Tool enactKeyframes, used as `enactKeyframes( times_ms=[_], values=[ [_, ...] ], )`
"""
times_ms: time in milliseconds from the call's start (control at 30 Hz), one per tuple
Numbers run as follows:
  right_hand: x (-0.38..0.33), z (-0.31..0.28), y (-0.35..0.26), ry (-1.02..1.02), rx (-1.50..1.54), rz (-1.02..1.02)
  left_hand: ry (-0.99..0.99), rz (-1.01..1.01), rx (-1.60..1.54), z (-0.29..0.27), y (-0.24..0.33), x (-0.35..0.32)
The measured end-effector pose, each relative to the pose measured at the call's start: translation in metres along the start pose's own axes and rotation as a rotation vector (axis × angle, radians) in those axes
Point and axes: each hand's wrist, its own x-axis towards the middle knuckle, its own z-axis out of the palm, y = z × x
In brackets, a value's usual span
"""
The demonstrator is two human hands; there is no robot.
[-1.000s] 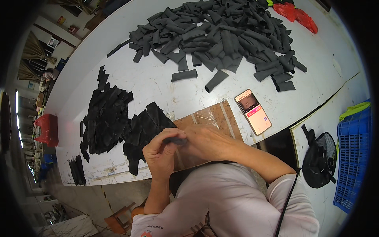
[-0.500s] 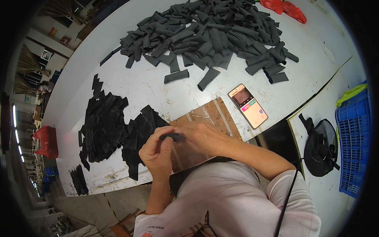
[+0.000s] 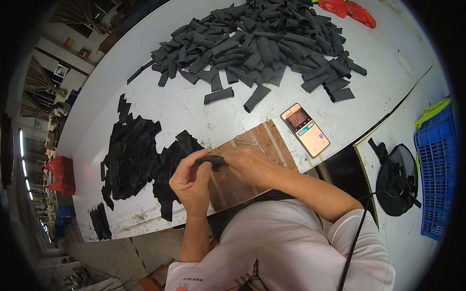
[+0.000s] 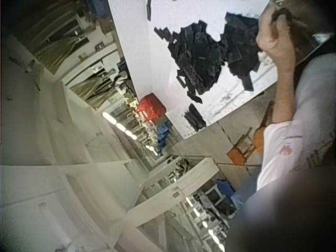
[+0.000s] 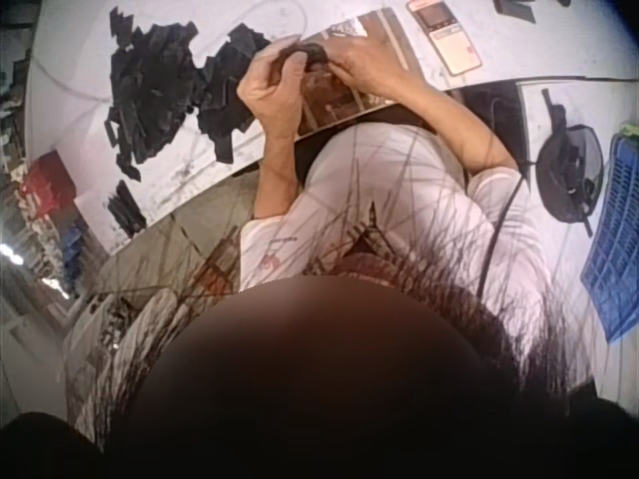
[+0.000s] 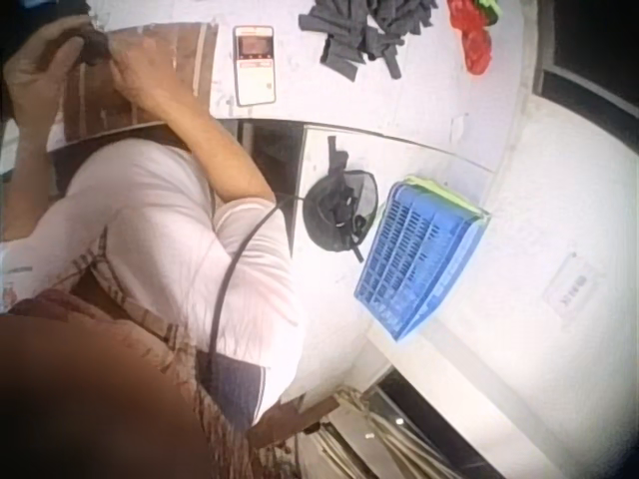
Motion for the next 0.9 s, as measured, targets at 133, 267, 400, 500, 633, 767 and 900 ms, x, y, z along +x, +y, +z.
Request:
enactKeyframes(
  times_ms=[133,267,400,500,633,767,900],
  values=[
    [0.008,-0.014,-0.02,-0.032,-0.035,-0.013,0.003,0.071,-0.191,-0.008,-0.009,-0.001],
    [0.017,-0.024,-0.034,-0.09,-0.176,0.0,0.115,-0.024,-0.598,-0.021,-0.008,-0.004],
    [0.004,-0.011,-0.018,-0.205,-0.364,0.018,0.125,-0.079,-0.667,-0.026,-0.017,-0.012],
    [0.003,-0.007,-0.016,-0.079,-0.336,-0.049,0.101,-0.043,-0.499,-0.025,-0.016,-0.014],
    [-0.004,-0.002,-0.013,0.03,-0.269,-0.041,0.069,-0.054,-0.399,-0.02,0.004,-0.003],
    [0.005,-0.011,-0.025,0.036,-0.249,-0.04,-0.012,0.0,-0.026,-0.028,0.009,0.004],
    [0.005,-0.013,-0.03,-0.03,-0.305,-0.029,0.001,0.075,-0.019,-0.038,0.005,0.007]
  ],
)
